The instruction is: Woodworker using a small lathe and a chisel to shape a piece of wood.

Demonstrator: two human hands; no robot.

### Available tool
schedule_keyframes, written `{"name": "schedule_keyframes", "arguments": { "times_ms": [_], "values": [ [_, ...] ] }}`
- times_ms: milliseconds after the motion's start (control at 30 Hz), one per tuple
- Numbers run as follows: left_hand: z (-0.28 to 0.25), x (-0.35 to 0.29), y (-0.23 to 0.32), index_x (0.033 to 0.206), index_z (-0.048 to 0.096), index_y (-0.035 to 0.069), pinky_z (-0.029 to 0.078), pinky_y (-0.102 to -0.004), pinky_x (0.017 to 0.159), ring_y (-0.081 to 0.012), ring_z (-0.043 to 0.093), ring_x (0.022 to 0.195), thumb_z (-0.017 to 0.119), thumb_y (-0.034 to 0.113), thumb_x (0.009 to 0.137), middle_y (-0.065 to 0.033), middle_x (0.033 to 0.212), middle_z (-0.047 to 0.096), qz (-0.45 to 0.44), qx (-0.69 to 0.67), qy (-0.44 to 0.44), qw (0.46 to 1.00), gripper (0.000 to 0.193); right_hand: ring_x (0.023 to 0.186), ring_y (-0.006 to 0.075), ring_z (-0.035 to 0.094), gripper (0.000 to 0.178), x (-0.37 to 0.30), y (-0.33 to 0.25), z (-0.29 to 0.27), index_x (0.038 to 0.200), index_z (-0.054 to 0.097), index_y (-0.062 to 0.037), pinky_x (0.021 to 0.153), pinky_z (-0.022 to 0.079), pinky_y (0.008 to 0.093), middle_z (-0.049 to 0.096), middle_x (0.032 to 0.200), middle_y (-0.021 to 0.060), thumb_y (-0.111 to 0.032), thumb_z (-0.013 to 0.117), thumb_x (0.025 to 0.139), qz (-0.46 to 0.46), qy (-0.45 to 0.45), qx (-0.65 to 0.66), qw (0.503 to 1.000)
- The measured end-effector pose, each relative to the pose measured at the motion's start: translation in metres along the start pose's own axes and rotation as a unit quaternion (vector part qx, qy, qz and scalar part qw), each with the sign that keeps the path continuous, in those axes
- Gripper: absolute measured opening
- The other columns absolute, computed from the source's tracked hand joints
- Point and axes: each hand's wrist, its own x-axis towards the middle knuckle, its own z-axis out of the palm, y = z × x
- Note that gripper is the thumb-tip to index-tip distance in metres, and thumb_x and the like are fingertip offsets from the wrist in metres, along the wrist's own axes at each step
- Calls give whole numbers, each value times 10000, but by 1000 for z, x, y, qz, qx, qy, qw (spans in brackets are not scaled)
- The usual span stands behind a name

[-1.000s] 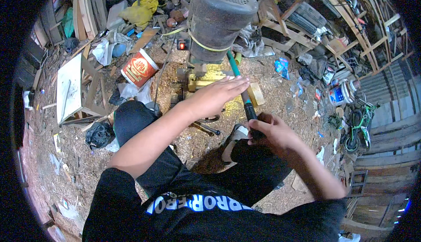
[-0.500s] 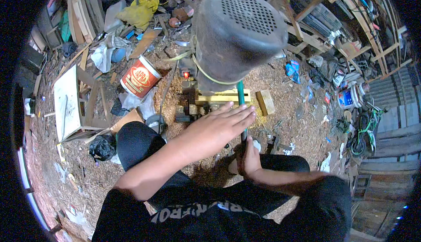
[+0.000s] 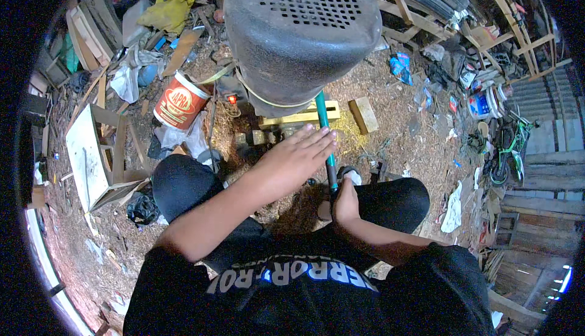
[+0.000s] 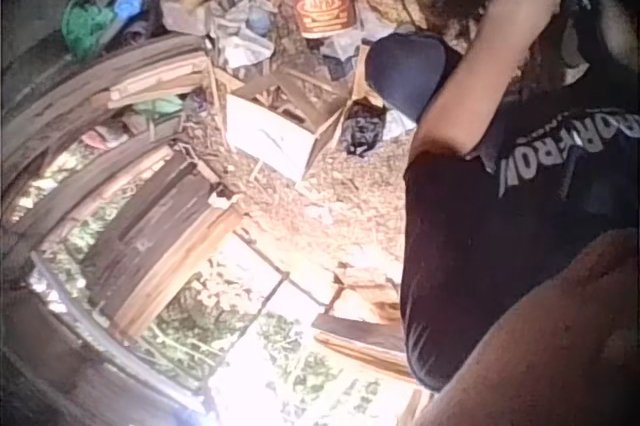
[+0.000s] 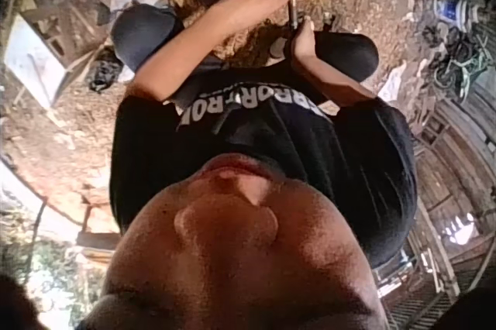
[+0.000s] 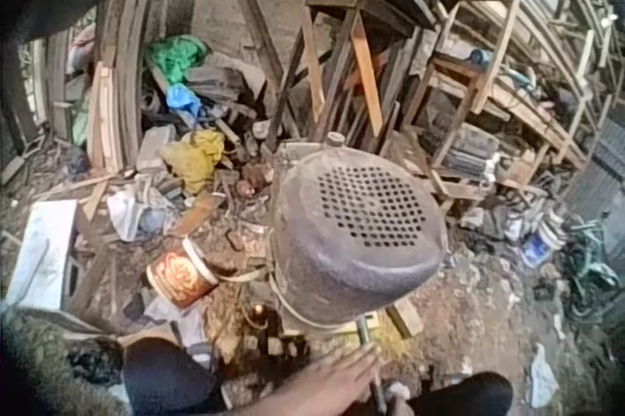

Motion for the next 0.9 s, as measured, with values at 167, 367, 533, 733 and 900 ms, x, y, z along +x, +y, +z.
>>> {"name": "schedule_keyframes", "arguments": {
  "times_ms": [167, 367, 533, 733, 900],
  "values": [
    [10, 0, 6, 1537, 425, -38, 225, -457, 1299, -280, 334, 1553, 467, 69, 980, -180, 1663, 359, -20, 29, 1, 999, 568, 710, 166, 613, 551, -24, -32, 18, 1122, 619, -103, 636, 487, 328, 649, 865, 52, -563, 317, 1110, 1, 32, 70, 997],
    [29, 5, 9, 1515, 455, -49, 226, -437, 1297, -285, 339, 1549, 450, 116, 994, -191, 1655, 372, -46, 29, 7, 998, 547, 911, 254, 530, 595, -25, -39, 40, 1055, 615, 13, 914, 434, 394, 596, 951, 141, -483, 293, 1128, -36, 83, 69, 994],
    [46, 5, 4, 1504, 474, -52, 220, -423, 1297, -285, 346, 1545, 456, 140, 990, -196, 1646, 385, -77, 38, -41, 995, 549, 980, 381, 633, 581, -27, -47, 65, 1118, 636, 44, 918, 468, 454, 671, 1058, 262, -436, 310, 1113, -110, 120, -78, 984],
    [63, 24, -3, 1510, 484, -35, 217, -416, 1296, -266, 339, 1551, 450, 149, 1006, -176, 1650, 391, -90, 52, -144, 984, 538, 1131, 527, 572, 533, 40, 18, 92, 1177, 649, 39, 1014, 424, 541, 637, 1167, 344, -367, 311, 1107, -122, 126, -108, 979],
    [82, 16, 3, 1531, 450, -31, 219, -425, 1294, -266, 328, 1557, 410, 155, 1033, -174, 1669, 356, -93, 111, -111, 983, 533, 897, 475, 687, 659, 41, 17, 97, 967, 690, 61, 849, 486, 564, 707, 892, 303, -440, 282, 1098, -173, 176, -159, 956]
  ]
}}
